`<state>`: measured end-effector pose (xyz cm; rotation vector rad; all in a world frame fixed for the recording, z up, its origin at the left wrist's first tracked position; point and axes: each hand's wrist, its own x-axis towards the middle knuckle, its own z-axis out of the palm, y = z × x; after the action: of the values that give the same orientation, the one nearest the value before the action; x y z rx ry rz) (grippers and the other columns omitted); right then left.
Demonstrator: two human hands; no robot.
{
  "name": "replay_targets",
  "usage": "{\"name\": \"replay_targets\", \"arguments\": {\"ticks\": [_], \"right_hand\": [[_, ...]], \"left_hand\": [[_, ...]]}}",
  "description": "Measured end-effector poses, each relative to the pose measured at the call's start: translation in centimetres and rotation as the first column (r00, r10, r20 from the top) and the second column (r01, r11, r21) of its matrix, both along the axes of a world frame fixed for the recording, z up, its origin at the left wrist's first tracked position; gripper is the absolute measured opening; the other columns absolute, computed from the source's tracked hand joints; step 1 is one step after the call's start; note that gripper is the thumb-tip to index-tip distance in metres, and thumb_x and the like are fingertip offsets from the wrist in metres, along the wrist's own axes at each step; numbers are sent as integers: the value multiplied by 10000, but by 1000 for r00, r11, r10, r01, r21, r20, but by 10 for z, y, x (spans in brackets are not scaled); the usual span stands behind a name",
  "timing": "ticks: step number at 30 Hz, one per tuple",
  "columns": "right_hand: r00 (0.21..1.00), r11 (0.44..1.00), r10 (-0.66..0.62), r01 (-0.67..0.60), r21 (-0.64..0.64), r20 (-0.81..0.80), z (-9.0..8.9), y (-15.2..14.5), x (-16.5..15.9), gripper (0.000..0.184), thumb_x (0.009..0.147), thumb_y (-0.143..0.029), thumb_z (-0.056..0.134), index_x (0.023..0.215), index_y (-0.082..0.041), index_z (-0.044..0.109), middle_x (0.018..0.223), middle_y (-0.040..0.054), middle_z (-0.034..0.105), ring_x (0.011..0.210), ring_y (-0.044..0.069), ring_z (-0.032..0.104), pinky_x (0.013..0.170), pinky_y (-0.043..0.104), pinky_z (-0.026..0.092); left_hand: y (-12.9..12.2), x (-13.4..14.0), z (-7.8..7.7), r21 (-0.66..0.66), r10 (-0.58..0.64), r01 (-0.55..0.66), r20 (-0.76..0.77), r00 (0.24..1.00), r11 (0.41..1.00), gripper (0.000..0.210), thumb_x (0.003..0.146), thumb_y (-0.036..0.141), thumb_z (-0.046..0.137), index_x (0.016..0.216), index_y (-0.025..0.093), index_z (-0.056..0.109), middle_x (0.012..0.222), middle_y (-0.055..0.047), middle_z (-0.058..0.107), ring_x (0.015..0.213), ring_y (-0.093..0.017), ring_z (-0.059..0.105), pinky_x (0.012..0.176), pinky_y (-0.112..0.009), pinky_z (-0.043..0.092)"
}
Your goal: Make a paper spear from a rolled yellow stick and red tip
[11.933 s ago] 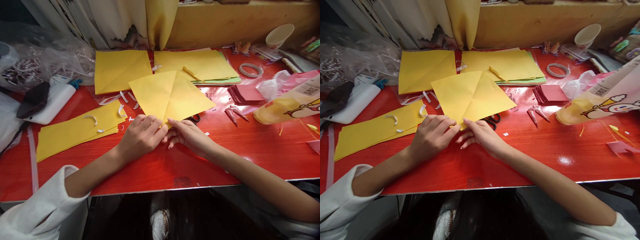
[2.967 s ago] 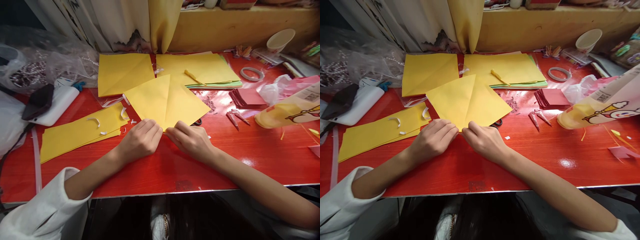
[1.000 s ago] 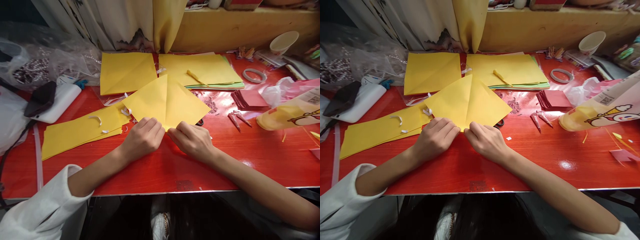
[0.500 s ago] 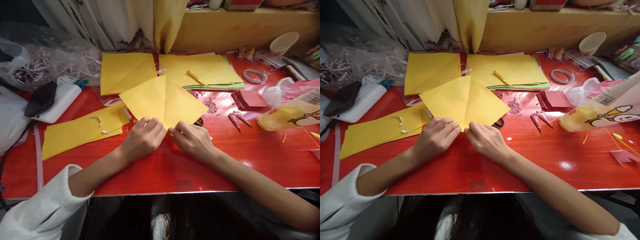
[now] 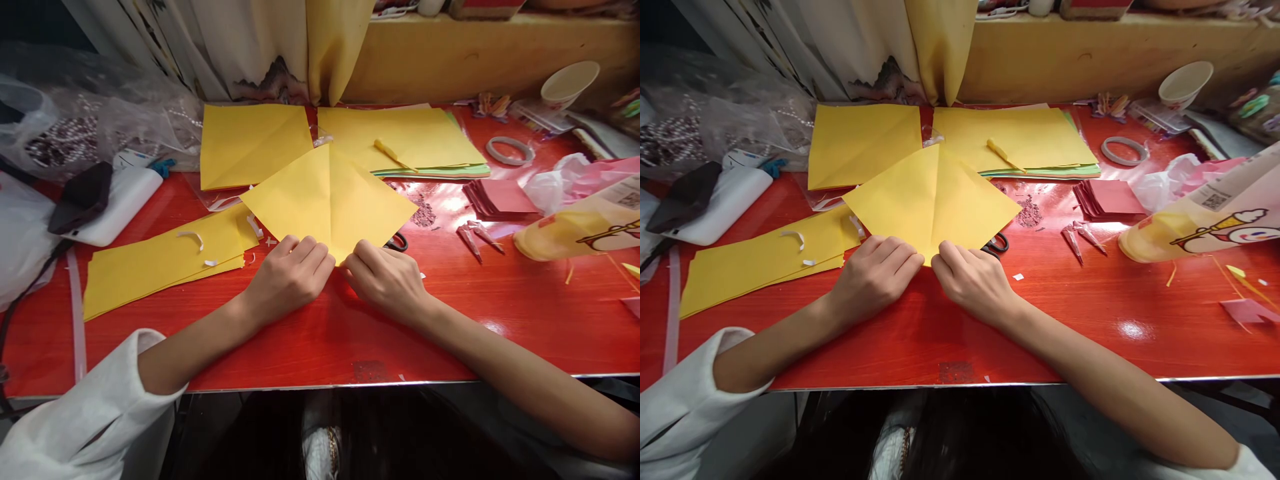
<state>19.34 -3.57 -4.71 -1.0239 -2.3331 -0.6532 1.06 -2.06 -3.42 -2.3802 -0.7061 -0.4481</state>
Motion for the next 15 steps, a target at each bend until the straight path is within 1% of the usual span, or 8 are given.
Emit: {"name": "replay_targets", "arguments": {"ticks": [4, 10, 13, 15], "right_hand": [[1000, 1000, 4, -4, -4, -9, 1, -1, 0, 244, 791, -85, 468, 562, -164, 444, 588, -14, 395, 520, 108, 220, 473, 262, 187], [1000, 1000, -21, 21, 14, 7, 1, 0, 1, 241, 790, -74, 459, 567, -164, 447, 590, -12, 397, 512, 109, 220, 470, 263, 179], [1000, 999, -30, 29, 28, 8, 1, 1, 1, 244, 791, -75, 459, 565, -164, 452, 589, -12, 398, 506, 112, 208, 469, 264, 177], [999, 999, -35, 35, 16, 12, 1, 1, 1, 234, 799, -87, 458, 579, -164, 473, 597, -11, 408, 509, 112, 223, 472, 263, 182]], "left_hand": [[-1, 2, 1, -11, 9, -9, 8, 1000, 1000, 172, 811, 89, 421, 684, 146, 521, 644, -24, 516, 652, -152, 482, 592, -291, 332], [0, -1, 0, -79, -9, 11, 16, 1000, 997, 136, 835, 162, 431, 843, 130, 563, 769, -55, 581, 766, -185, 517, 638, -315, 352], [-2, -2, 0, -66, -41, 41, 13, 999, 997, 122, 825, 154, 454, 822, 131, 574, 727, -42, 582, 740, -179, 522, 635, -312, 354], [-2, -1, 1, -50, -45, 45, 7, 999, 998, 113, 814, 130, 465, 797, 128, 578, 698, -35, 577, 712, -172, 522, 622, -304, 352]]}}
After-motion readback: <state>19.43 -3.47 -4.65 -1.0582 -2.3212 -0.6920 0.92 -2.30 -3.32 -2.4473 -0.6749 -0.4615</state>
